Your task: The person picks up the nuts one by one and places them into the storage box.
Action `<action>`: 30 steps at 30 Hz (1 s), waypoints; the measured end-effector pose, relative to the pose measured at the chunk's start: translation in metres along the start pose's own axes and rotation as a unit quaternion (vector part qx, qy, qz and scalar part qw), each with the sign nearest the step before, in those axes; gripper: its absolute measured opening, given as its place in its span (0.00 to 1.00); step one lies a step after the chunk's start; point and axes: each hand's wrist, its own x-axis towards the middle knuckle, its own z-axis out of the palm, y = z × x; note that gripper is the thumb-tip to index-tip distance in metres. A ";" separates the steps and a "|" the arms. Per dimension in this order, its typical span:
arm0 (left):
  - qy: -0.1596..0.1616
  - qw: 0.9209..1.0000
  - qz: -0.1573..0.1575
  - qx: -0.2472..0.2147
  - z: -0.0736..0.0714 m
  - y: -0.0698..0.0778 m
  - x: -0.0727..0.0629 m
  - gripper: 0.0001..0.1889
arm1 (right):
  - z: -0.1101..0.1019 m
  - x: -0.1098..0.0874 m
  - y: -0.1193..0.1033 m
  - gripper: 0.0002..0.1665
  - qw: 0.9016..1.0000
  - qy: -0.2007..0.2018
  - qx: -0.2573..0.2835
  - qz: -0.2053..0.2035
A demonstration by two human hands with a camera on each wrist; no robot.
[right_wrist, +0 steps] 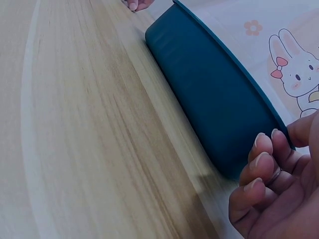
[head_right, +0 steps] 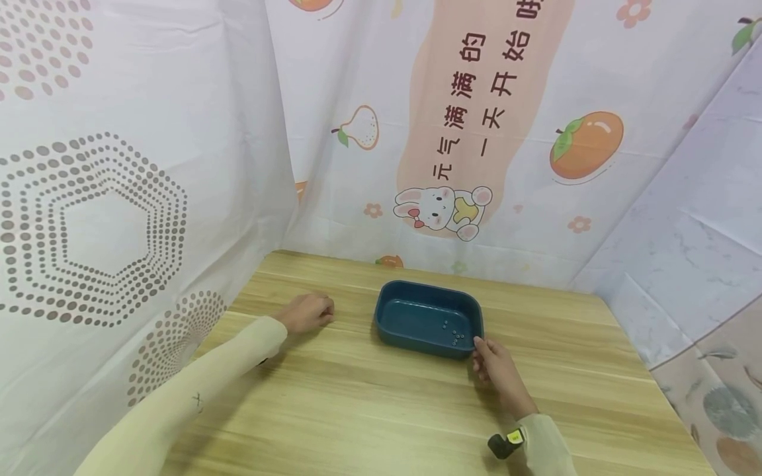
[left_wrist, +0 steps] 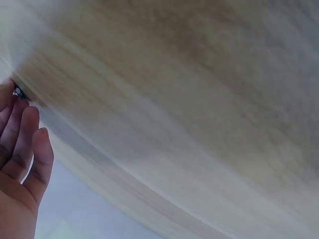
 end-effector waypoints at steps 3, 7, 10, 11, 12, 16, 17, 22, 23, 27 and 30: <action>-0.006 1.000 -0.004 -0.005 0.000 0.001 0.001 0.04 | 0.000 0.000 0.000 0.31 1.000 0.000 0.000 0.000; -0.008 1.000 0.001 -0.001 0.000 0.001 0.002 0.04 | -0.001 0.000 -0.001 0.31 1.000 -0.001 0.000 0.002; 0.001 1.000 0.018 0.010 0.001 0.000 0.002 0.03 | 0.000 0.000 -0.001 0.31 1.000 -0.001 0.000 0.002; 0.004 1.000 0.023 0.014 0.001 0.000 0.002 0.03 | -0.001 0.000 -0.001 0.31 1.000 -0.001 -0.001 0.002; 0.007 0.999 0.028 0.017 0.002 0.000 0.002 0.03 | -0.001 0.000 -0.001 0.31 1.000 -0.002 -0.002 0.001; 0.010 0.999 0.036 0.023 0.004 -0.001 0.002 0.05 | -0.001 0.000 0.000 0.31 1.000 -0.003 -0.005 0.001; 0.009 0.999 0.036 0.021 0.005 -0.001 0.002 0.05 | -0.001 0.000 0.000 0.31 1.000 -0.004 -0.005 0.001; -0.012 0.999 0.026 0.038 0.004 0.001 0.001 0.05 | 0.000 0.000 0.000 0.30 1.000 0.000 0.003 0.002; -0.017 0.999 0.023 0.039 0.003 0.002 0.001 0.05 | 0.000 0.000 -0.001 0.30 1.000 -0.001 0.004 0.001; -0.027 0.999 0.020 0.042 0.000 0.004 0.000 0.06 | 0.000 -0.001 -0.001 0.30 1.000 -0.004 0.002 -0.003; -0.023 0.999 0.021 0.045 -0.001 0.005 0.000 0.05 | 0.000 -0.001 -0.001 0.31 1.000 -0.004 0.002 -0.005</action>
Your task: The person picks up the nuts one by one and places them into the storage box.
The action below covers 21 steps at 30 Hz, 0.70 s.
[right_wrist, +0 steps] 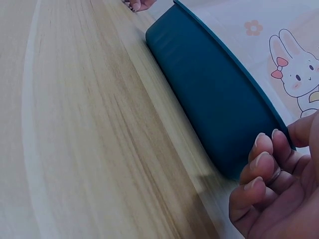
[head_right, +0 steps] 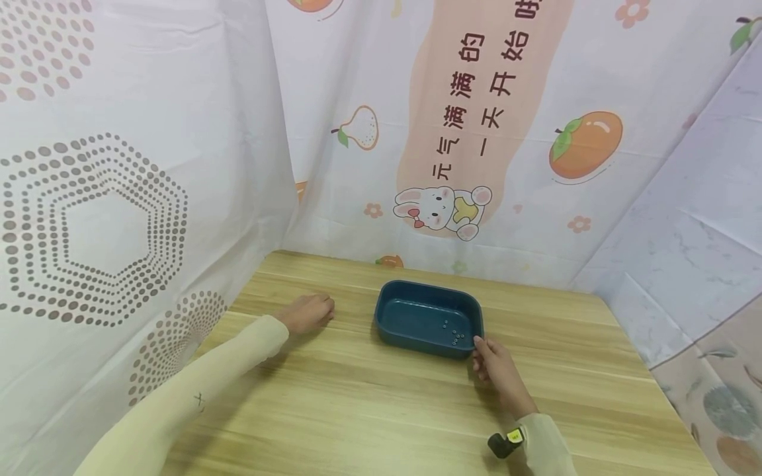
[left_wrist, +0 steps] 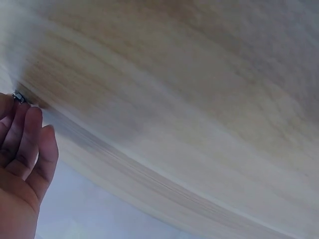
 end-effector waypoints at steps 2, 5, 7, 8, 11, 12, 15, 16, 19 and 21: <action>0.002 1.000 0.000 0.002 0.000 0.000 0.000 0.05 | 0.000 0.001 0.000 0.31 1.000 0.001 0.000 0.000; 0.004 1.000 0.001 0.001 0.000 0.000 0.001 0.05 | 0.000 0.001 0.000 0.31 1.000 0.004 0.000 0.003; 0.004 1.000 0.004 0.000 0.000 0.000 0.001 0.05 | -0.001 0.002 0.001 0.31 1.000 0.003 -0.002 0.003; 0.005 1.000 0.006 0.000 0.000 0.000 0.001 0.05 | -0.001 0.002 0.001 0.31 1.000 0.002 -0.003 0.003; 0.007 1.000 0.011 -0.003 -0.001 0.000 0.000 0.05 | -0.001 0.002 0.001 0.30 1.000 0.003 -0.003 0.003; 0.008 1.000 0.012 -0.004 -0.001 0.000 0.000 0.04 | -0.001 0.002 0.001 0.30 1.000 0.004 -0.002 0.004; 0.008 1.000 0.018 -0.005 -0.002 0.000 -0.001 0.05 | 0.000 0.002 0.001 0.30 1.000 0.003 -0.005 0.001; 0.008 1.000 0.020 -0.005 -0.002 0.000 -0.001 0.05 | 0.000 0.001 0.002 0.31 1.000 0.003 -0.005 0.002; 0.012 1.000 0.023 -0.007 0.000 -0.002 -0.001 0.05 | 0.001 0.001 0.001 0.31 1.000 0.002 -0.006 0.001; 0.018 1.000 0.023 -0.010 0.001 -0.003 -0.001 0.05 | 0.001 0.002 0.001 0.31 1.000 0.001 -0.007 -0.001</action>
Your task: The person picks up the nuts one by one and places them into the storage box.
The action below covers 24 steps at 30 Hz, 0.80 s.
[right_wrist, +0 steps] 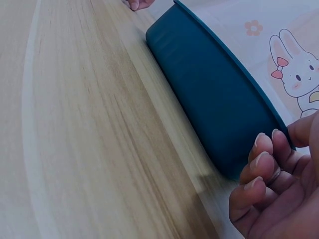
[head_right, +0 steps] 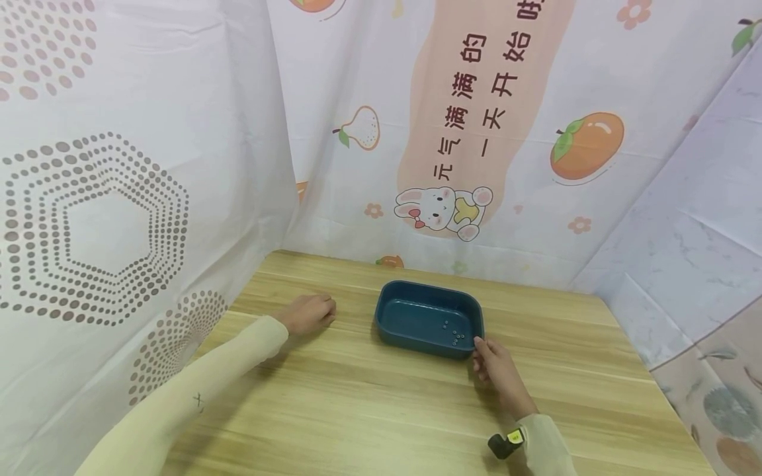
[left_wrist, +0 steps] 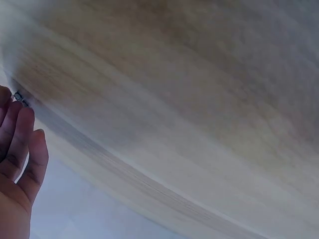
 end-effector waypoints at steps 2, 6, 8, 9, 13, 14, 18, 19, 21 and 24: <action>0.005 1.000 0.000 -0.003 0.001 -0.001 0.000 0.04 | 0.000 0.000 -0.001 0.30 1.000 0.003 0.004 0.000; 0.011 1.000 -0.002 -0.009 0.001 -0.003 0.002 0.04 | -0.001 0.000 -0.001 0.31 1.000 0.001 0.002 -0.001; 0.010 1.000 -0.003 -0.015 0.000 -0.003 0.002 0.04 | -0.001 0.000 -0.001 0.31 1.000 0.001 0.001 0.001; 0.010 1.000 -0.002 -0.017 -0.001 -0.002 0.003 0.04 | -0.001 0.000 -0.001 0.30 1.000 0.000 0.001 0.002; 0.010 1.000 -0.004 -0.029 -0.004 0.000 0.005 0.04 | -0.001 0.000 0.000 0.29 1.000 -0.001 0.002 0.009; 0.009 1.000 -0.005 -0.029 -0.005 0.001 0.006 0.04 | -0.001 0.000 0.000 0.29 1.000 -0.001 0.003 0.010; 0.010 0.999 -0.020 -0.028 -0.008 0.005 0.009 0.05 | -0.001 0.001 0.000 0.29 1.000 -0.001 0.005 0.013; 0.013 0.999 -0.023 -0.027 -0.008 0.006 0.010 0.05 | -0.001 0.000 0.000 0.30 1.000 -0.001 0.006 0.013; 0.015 0.999 -0.028 -0.024 -0.010 0.009 0.012 0.06 | -0.002 0.000 -0.003 0.28 1.000 -0.005 0.010 0.018; 0.021 0.999 -0.028 -0.022 -0.011 0.012 0.015 0.05 | -0.002 -0.001 -0.004 0.28 1.000 -0.008 0.012 0.018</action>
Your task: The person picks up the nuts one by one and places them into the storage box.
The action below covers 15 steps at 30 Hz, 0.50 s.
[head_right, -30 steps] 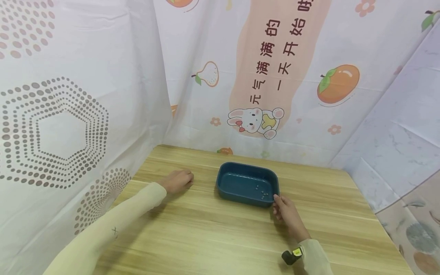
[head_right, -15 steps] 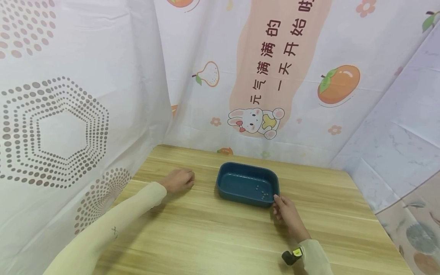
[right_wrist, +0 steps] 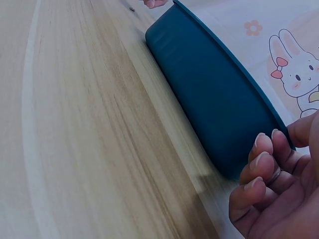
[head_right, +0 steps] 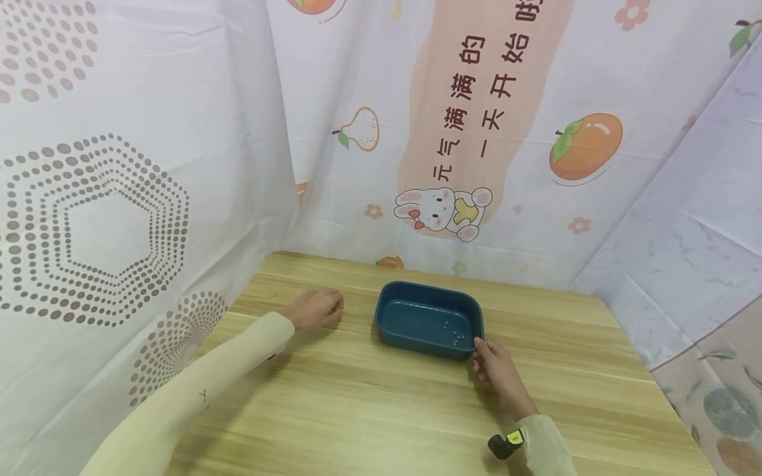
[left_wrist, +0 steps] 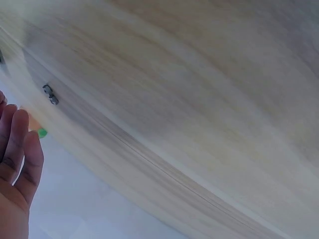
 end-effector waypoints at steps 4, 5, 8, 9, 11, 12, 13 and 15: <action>0.002 1.000 0.005 0.010 0.000 0.003 0.004 0.05 | 0.001 0.000 0.002 0.29 1.000 0.004 -0.007 -0.007; 0.002 1.000 0.005 0.010 0.001 0.003 0.005 0.05 | 0.001 0.000 0.002 0.29 1.000 0.002 -0.011 -0.011; 0.000 1.000 0.007 0.012 0.001 0.004 0.007 0.05 | 0.001 0.001 0.003 0.30 1.000 0.005 -0.010 -0.015; 0.000 1.000 0.008 0.010 0.001 0.004 0.007 0.04 | 0.001 0.001 0.003 0.30 1.000 0.005 -0.010 -0.016; 0.000 1.000 0.010 0.008 0.002 0.004 0.007 0.04 | 0.001 0.001 0.003 0.31 1.000 0.003 -0.013 -0.017; 0.000 1.000 0.012 0.007 0.001 0.005 0.008 0.05 | 0.001 0.001 0.003 0.31 1.000 0.006 -0.011 -0.015; 0.000 1.000 0.013 0.004 0.001 0.005 0.008 0.05 | 0.001 0.001 0.002 0.31 1.000 0.005 -0.013 -0.016; 0.002 1.000 0.015 0.000 0.001 0.005 0.009 0.05 | 0.001 0.001 0.002 0.30 1.000 0.003 -0.014 -0.017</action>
